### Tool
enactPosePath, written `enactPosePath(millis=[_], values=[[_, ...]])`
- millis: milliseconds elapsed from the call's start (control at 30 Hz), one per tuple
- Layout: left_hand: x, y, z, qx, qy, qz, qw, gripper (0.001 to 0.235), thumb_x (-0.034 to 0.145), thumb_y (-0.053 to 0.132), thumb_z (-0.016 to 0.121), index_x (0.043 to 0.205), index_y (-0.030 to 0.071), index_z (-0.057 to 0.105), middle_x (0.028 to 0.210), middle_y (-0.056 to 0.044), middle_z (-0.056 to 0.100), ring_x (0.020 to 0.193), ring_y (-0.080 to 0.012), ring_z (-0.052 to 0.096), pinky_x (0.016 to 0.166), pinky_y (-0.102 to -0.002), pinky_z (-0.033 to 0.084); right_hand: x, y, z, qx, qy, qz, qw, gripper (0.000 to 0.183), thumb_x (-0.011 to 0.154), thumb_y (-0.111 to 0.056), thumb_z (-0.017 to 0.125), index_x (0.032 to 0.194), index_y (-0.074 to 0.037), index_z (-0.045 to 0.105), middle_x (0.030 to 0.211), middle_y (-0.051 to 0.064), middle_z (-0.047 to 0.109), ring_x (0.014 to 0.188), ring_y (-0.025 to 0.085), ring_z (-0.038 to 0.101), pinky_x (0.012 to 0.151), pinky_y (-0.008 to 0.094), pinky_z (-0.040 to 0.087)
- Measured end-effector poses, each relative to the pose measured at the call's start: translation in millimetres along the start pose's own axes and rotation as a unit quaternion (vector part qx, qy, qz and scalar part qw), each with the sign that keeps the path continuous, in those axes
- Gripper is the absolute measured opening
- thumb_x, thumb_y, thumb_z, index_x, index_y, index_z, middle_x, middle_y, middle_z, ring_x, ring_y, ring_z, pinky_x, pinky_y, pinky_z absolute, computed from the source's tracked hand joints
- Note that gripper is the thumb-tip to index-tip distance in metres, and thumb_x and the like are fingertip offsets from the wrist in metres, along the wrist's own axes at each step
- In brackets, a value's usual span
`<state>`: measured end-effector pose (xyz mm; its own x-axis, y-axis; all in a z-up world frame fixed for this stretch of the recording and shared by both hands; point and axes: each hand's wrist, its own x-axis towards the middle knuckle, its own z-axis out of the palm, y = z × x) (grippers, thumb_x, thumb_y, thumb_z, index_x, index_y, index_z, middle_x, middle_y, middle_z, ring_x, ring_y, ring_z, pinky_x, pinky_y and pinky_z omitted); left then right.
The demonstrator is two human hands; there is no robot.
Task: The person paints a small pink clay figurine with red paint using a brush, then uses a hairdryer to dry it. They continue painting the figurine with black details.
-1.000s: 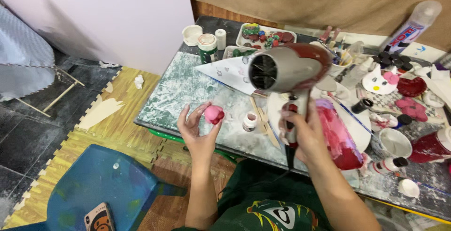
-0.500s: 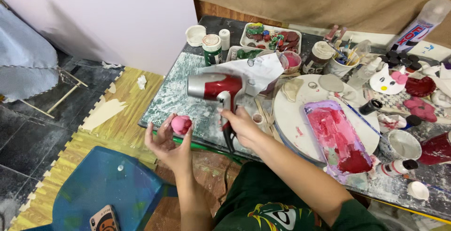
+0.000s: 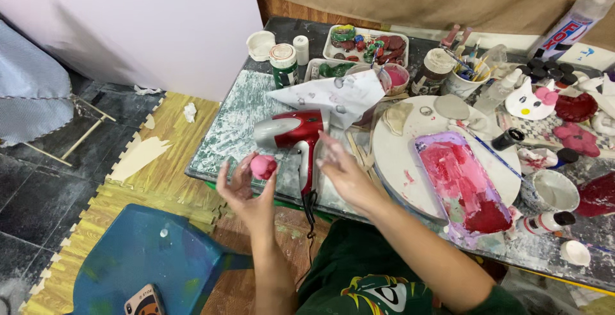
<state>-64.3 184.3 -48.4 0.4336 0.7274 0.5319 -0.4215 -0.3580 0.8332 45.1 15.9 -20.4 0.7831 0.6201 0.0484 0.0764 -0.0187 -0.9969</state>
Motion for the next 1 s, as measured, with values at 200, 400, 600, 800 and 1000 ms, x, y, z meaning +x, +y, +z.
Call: enactPosePath(millis=[200, 400, 600, 800, 1000], values=[[-9.9, -13.0, 16.2, -0.016, -0.025, 0.012, 0.999, 0.092, 0.081, -0.008, 0.083, 0.152, 0.013, 0.028, 0.134, -0.023, 0.066, 0.127, -0.0303, 0.065, 0.113, -0.042, 0.052, 6.1, -78.2, -19.7, -0.408, 0.07, -0.185, 0.891, 0.053, 0.09, -0.005, 0.061, 0.142, -0.007, 0.049, 0.156, 0.021, 0.04, 0.15, 0.042, 0.028, 0.122, 0.05, 0.027], [-12.5, -21.3, 21.7, -0.019, -0.043, -0.007, 0.999, 0.091, 0.08, -0.008, 0.082, 0.151, 0.009, 0.028, 0.134, -0.023, 0.066, 0.127, -0.0304, 0.066, 0.111, -0.04, 0.052, 92.1, -90.8, -27.1, -0.736, 0.088, -0.326, 0.586, 0.056, 0.085, -0.009, 0.058, 0.14, -0.006, 0.057, 0.145, 0.024, 0.052, 0.14, 0.039, 0.042, 0.115, 0.064, 0.026], [-15.2, -26.2, 19.1, -0.029, -0.099, -0.005, 0.995, 0.091, 0.079, -0.01, 0.082, 0.151, 0.007, 0.028, 0.136, -0.025, 0.065, 0.128, -0.0312, 0.065, 0.112, -0.042, 0.05, 129.7, -97.1, -48.5, -0.776, -0.066, -0.177, 0.602, 0.025, 0.091, -0.006, 0.061, 0.115, -0.01, 0.066, 0.106, 0.014, 0.07, 0.105, 0.033, 0.069, 0.107, 0.064, 0.036], [-6.0, -37.6, 14.8, -0.037, -0.082, -0.012, 0.996, 0.09, 0.079, -0.009, 0.082, 0.15, 0.007, 0.03, 0.136, -0.024, 0.065, 0.129, -0.0313, 0.064, 0.112, -0.042, 0.049, 124.9, -113.5, -61.0, -0.739, -0.064, -0.156, 0.652, 0.025, 0.078, -0.005, 0.067, 0.103, 0.0, 0.067, 0.099, 0.019, 0.071, 0.087, 0.037, 0.073, 0.069, 0.049, 0.059], [0.4, -38.6, 2.6, -0.019, -0.061, -0.034, 0.997, 0.091, 0.078, -0.006, 0.084, 0.149, 0.008, 0.03, 0.134, -0.024, 0.066, 0.126, -0.0303, 0.066, 0.109, -0.041, 0.052, 145.3, -163.5, -43.3, -0.685, -0.075, -0.134, 0.712, 0.019, 0.081, -0.008, 0.066, 0.099, -0.001, 0.067, 0.099, 0.019, 0.071, 0.088, 0.038, 0.071, 0.071, 0.051, 0.058]])
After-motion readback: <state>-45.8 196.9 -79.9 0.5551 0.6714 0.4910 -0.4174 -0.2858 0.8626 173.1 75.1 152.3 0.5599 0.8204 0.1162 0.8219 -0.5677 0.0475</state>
